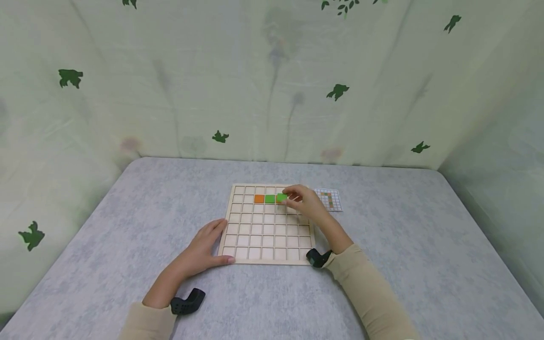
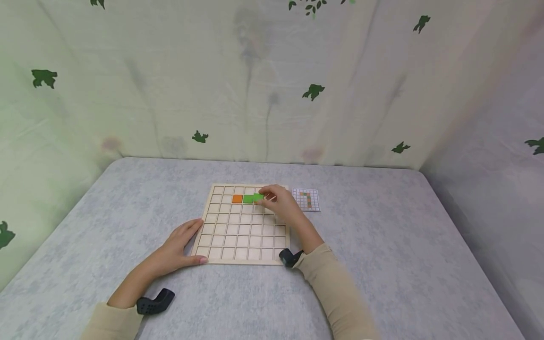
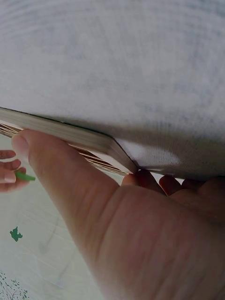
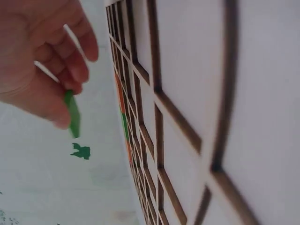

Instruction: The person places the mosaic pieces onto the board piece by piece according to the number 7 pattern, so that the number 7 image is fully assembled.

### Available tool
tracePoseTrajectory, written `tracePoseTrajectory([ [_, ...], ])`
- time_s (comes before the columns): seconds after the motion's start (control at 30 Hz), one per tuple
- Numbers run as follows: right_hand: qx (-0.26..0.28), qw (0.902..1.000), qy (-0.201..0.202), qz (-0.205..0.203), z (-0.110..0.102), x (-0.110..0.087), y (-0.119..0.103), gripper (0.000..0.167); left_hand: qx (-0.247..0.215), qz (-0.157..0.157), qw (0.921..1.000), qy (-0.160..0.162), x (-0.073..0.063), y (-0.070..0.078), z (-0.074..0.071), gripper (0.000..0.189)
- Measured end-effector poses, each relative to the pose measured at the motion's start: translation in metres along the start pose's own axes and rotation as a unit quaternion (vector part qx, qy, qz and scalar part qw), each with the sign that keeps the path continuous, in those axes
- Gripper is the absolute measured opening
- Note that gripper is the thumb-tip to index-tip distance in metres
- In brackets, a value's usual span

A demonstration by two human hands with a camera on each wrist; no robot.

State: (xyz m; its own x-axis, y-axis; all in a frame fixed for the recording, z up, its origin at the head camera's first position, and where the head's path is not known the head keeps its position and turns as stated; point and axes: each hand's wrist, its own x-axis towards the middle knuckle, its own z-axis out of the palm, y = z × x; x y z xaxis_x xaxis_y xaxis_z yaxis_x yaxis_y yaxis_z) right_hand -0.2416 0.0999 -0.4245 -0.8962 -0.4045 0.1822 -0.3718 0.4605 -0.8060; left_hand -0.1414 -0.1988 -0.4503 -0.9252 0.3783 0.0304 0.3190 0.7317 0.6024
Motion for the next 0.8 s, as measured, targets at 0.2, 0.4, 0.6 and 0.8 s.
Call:
tracePoseTrajectory([
  [0.2,-0.033,0.9982,-0.029,0.04,0.008,0.0,0.011,0.025,0.003,-0.003,1.0,0.0,0.001,-0.001,0.0,0.104],
  [0.4,-0.056,0.9968,-0.044,0.036,0.011,-0.001,0.013,0.023,0.003,-0.002,1.0,0.001,0.0,0.0,0.0,0.104],
  [0.6,-0.057,0.9953,-0.065,0.044,0.01,-0.001,0.011,0.027,0.002,-0.003,1.0,0.001,0.0,0.0,-0.001,0.104],
  [0.8,-0.05,0.995,-0.075,0.044,-0.001,-0.004,-0.001,0.038,0.001,-0.002,1.0,0.0,0.0,0.0,0.0,0.104],
])
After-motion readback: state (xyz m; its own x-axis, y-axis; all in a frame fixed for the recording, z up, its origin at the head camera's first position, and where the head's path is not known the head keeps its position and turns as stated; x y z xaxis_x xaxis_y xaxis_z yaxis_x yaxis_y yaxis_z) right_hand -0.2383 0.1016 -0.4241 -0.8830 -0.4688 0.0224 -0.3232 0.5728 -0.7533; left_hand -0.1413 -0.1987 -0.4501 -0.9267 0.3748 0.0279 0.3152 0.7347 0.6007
